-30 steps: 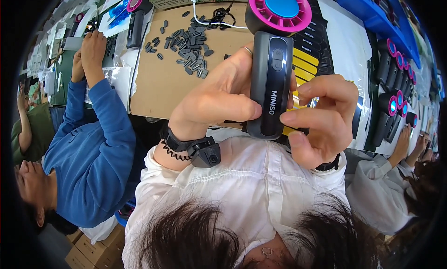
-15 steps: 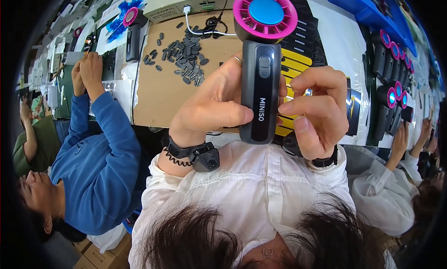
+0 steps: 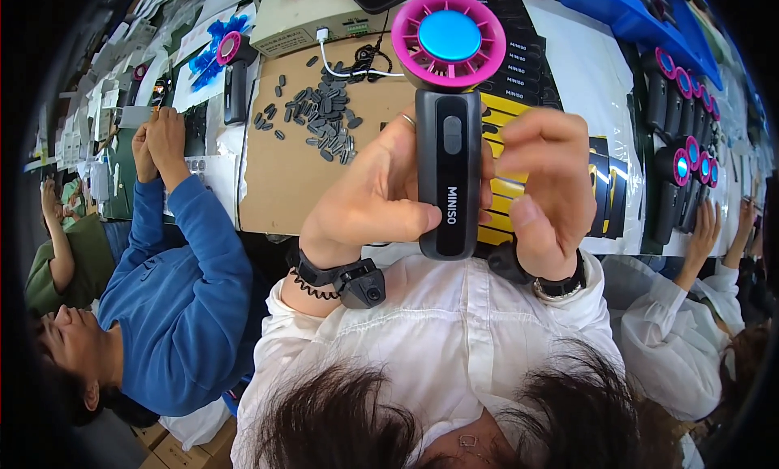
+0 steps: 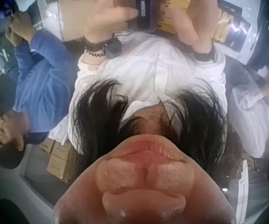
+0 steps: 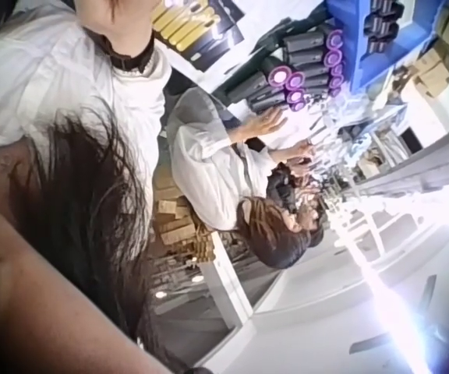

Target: The person picks up a handheld fan, presses its buttons to test it, and then peels a label from a sheet and applies it to the fan's handle.

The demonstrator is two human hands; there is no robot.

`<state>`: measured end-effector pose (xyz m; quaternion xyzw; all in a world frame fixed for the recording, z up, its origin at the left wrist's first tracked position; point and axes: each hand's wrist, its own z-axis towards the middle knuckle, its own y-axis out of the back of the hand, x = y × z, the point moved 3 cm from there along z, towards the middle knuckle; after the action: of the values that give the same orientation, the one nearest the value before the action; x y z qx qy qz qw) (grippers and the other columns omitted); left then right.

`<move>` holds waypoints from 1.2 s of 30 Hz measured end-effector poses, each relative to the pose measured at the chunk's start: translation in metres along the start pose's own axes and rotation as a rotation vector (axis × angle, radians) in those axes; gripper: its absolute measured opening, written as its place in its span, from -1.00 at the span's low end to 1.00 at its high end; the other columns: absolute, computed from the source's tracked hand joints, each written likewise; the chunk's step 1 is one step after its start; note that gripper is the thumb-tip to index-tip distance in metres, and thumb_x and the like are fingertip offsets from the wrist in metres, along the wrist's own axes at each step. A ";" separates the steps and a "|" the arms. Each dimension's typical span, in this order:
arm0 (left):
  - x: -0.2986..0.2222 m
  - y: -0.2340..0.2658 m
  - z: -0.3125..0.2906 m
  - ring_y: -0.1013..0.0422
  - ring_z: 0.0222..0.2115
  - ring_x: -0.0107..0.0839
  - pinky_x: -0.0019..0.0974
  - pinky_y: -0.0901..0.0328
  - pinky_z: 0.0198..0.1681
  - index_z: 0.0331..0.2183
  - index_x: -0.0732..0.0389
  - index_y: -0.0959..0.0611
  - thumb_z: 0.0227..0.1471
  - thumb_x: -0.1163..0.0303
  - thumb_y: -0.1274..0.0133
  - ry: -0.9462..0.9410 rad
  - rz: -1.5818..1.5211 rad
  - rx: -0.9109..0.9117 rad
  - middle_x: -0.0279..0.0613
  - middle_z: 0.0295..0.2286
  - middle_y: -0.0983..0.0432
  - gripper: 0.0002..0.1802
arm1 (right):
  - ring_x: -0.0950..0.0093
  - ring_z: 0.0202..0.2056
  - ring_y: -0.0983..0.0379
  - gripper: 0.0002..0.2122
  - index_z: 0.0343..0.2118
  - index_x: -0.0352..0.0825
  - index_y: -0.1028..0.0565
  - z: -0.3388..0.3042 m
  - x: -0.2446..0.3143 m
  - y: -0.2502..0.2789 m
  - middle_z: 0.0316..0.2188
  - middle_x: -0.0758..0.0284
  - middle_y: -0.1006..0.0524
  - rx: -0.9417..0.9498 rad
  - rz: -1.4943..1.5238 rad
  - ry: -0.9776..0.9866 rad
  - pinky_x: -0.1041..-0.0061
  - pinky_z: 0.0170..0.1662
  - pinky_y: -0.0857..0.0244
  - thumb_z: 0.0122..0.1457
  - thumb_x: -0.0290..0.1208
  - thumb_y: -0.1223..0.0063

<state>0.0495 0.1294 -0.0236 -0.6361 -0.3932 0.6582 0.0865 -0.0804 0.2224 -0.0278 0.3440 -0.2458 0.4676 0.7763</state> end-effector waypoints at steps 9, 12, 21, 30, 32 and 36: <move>0.001 0.001 -0.002 -0.27 -0.10 -0.37 -0.29 -0.20 -0.02 0.04 0.35 -0.08 -0.34 0.62 0.03 -0.108 0.085 0.012 -0.11 -0.15 -0.26 -0.20 | 0.37 0.12 -0.11 -0.26 0.22 -0.33 0.17 0.025 -0.008 -0.032 0.11 0.15 -0.11 -0.236 0.671 -0.498 0.42 0.10 -0.06 0.01 -0.43 0.04; 0.000 0.003 -0.004 -0.25 -0.09 -0.40 -0.29 -0.19 -0.03 0.05 0.34 -0.06 -0.33 0.65 0.04 -0.069 0.170 -0.042 -0.15 -0.15 -0.25 -0.19 | 0.39 0.12 -0.10 -0.21 0.23 -0.31 0.22 0.028 -0.009 -0.036 0.12 0.16 -0.09 -0.241 0.786 -0.497 0.43 0.11 -0.04 -0.02 -0.48 0.00; 0.004 0.007 -0.002 -0.23 -0.08 -0.43 -0.33 -0.16 -0.01 0.05 0.32 -0.06 -0.32 0.66 0.03 -0.031 0.172 0.033 -0.18 -0.16 -0.25 -0.19 | 0.42 0.13 -0.09 -0.06 0.25 -0.18 0.32 0.020 -0.020 -0.030 0.16 0.23 -0.04 -0.088 0.810 -0.442 0.49 0.11 -0.03 -0.14 -0.58 -0.09; 0.005 0.005 -0.003 -0.27 -0.08 -0.41 -0.31 -0.18 0.00 0.09 0.29 0.02 -0.28 0.67 0.03 -0.135 0.211 0.057 -0.18 -0.12 -0.23 -0.14 | 0.40 0.12 -0.12 -0.14 0.24 -0.21 0.21 0.037 -0.008 -0.035 0.13 0.19 -0.11 -0.180 0.857 -0.550 0.43 0.11 -0.07 -0.10 -0.59 -0.06; 0.006 0.003 -0.003 -0.27 -0.06 -0.39 -0.30 -0.17 0.02 0.11 0.30 0.05 -0.26 0.67 0.03 -0.171 0.169 0.020 -0.17 -0.11 -0.21 -0.12 | 0.39 0.11 -0.15 -0.18 0.23 -0.22 0.17 0.040 -0.011 -0.034 0.11 0.18 -0.14 -0.225 0.778 -0.576 0.41 0.11 -0.09 -0.08 -0.59 -0.04; 0.003 0.002 -0.002 -0.24 -0.02 -0.38 -0.29 -0.18 0.02 0.14 0.28 0.13 -0.24 0.66 0.02 -0.105 0.282 0.085 -0.16 -0.07 -0.18 -0.07 | 0.36 0.07 -0.23 -0.30 0.19 -0.29 0.05 0.038 -0.022 -0.036 0.05 0.16 -0.23 -0.250 0.817 -0.462 0.35 0.09 -0.14 -0.03 -0.60 0.00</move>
<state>0.0517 0.1308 -0.0265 -0.6454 -0.2761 0.7122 -0.0006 -0.0607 0.1695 -0.0302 0.2183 -0.5808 0.6124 0.4898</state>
